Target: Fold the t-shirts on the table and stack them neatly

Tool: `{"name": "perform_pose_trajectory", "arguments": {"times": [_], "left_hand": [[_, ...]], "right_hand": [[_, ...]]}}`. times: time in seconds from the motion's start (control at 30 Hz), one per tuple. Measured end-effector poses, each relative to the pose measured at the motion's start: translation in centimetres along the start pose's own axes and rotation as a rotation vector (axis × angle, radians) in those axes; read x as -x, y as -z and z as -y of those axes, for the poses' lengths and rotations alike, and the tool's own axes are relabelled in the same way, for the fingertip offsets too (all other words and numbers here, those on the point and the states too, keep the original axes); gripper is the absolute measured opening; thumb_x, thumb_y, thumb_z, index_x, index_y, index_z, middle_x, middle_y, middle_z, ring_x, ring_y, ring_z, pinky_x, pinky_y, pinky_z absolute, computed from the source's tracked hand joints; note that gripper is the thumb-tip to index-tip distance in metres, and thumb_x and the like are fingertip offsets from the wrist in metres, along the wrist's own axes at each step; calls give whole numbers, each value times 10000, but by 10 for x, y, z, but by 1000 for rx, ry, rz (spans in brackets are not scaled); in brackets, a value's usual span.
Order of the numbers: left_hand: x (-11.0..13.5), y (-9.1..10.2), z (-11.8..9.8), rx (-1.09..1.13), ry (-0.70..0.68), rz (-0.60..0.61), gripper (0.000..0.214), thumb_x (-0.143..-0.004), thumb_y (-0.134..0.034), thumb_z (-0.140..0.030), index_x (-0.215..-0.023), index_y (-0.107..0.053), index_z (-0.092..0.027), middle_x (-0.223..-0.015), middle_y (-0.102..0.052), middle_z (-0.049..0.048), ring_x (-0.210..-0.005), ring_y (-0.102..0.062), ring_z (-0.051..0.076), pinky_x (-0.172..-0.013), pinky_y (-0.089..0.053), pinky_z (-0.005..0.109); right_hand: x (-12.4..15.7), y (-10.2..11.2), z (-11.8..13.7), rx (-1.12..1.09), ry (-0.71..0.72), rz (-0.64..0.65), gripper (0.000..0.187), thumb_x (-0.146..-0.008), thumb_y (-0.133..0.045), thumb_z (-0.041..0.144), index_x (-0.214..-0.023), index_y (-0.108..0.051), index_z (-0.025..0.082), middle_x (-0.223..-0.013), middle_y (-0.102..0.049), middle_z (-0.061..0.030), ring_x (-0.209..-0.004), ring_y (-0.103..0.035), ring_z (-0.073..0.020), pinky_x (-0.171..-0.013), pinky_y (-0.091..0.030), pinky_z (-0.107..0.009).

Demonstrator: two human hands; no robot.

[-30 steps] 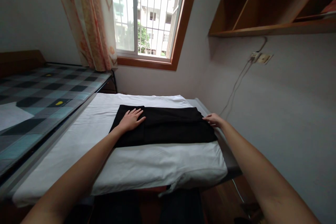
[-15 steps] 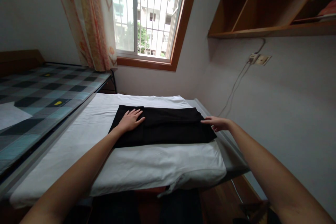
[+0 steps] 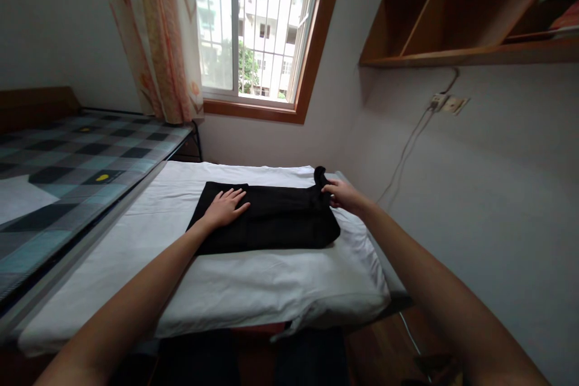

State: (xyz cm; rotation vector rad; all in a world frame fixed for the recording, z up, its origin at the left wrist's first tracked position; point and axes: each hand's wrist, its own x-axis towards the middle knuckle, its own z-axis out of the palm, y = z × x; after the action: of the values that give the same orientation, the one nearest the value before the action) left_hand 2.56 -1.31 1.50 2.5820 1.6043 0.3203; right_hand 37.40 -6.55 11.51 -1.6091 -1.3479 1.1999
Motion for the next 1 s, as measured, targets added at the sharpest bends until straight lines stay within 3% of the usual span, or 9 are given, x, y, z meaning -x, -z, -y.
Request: {"name": "perform_pose_trajectory", "arguments": {"times": [0.07, 0.13, 0.23, 0.3, 0.37, 0.5, 0.63, 0.77, 1.0], "left_hand": [[0, 0, 0, 2, 2, 0, 632, -955, -281, -582, -1462, -404, -226, -1536, -364, 68, -1433, -285, 270, -1157, -200, 475], [0, 0, 0, 1, -1, -1, 628, -953, -281, -588, -1462, -404, -242, -1537, -364, 59, -1430, -292, 269, -1158, -196, 474], [-1, -2, 1, 4, -11, -9, 629, -948, -287, -595, -1460, -406, -250, -1536, -368, 49, -1428, -296, 275, -1159, -194, 472], [-1, -3, 2, 12, -12, -9, 632, -946, -288, -595, -1460, -406, -247, -1533, -374, 51, -1428, -293, 279, -1155, -200, 476], [-1, -2, 2, 20, -11, -21, 617, -946, -300, -586, -1448, -424, -249, -1525, -390, 53, -1422, -301, 285, -1149, -210, 483], [3, 6, -5, 52, -100, -151, 487, -951, -372, -506, -1292, -589, -235, -1357, -564, 82, -1278, -467, 269, -1090, -321, 438], [15, 17, -35, 101, -375, -233, 379, -927, -484, -474, -1141, -663, -219, -1096, -641, 80, -1006, -581, 227, -939, -426, 393], [29, 19, -80, 147, -653, -186, 359, -876, -588, -454, -1154, -648, -234, -1072, -631, 64, -969, -591, 201, -873, -436, 349], [32, 4, -111, 39, -658, -215, 335, -878, -613, -392, -1165, -611, -220, -1077, -612, 74, -915, -602, 199, -810, -451, 345]], "right_hand": [[0, -33, 3, -1, 38, 81, 493, -842, -618, 205, -1312, -472, 163, -549, -545, 69, -413, -501, -70, -381, -380, -152], [2, -60, 1, 1, 3, 317, 639, -839, -666, 290, -1402, -384, 186, -632, -627, 33, -521, -602, -108, -445, -456, -178], [-3, -79, -2, 86, 49, 526, 594, -830, -686, 365, -1354, -463, 197, -818, -700, -30, -651, -659, -133, -515, -506, -208], [-13, -77, -2, 186, 150, 417, 403, -861, -640, 363, -1219, -580, 187, -847, -702, -42, -674, -658, -131, -534, -500, -205], [-26, -70, -1, 361, 257, 178, 224, -886, -590, 317, -1042, -658, 172, -810, -696, -44, -675, -647, -131, -566, -488, -209], [-54, -57, -2, 764, 407, -160, 150, -865, -573, 240, -886, -702, 165, -850, -711, -67, -776, -651, -174, -736, -492, -269], [-83, -55, -10, 897, 406, -191, 253, -898, -513, 230, -1046, -705, 160, -1082, -709, -111, -979, -648, -212, -878, -468, -296], [-108, -57, -21, 1004, 322, -229, 348, -947, -457, 354, -1191, -657, 209, -1241, -654, -117, -1137, -590, -259, -941, -443, -366], [-129, -61, -28, 1026, 255, -209, 398, -945, -439, 496, -1056, -711, 227, -1150, -691, -113, -1082, -608, -270, -897, -444, -375]]}}
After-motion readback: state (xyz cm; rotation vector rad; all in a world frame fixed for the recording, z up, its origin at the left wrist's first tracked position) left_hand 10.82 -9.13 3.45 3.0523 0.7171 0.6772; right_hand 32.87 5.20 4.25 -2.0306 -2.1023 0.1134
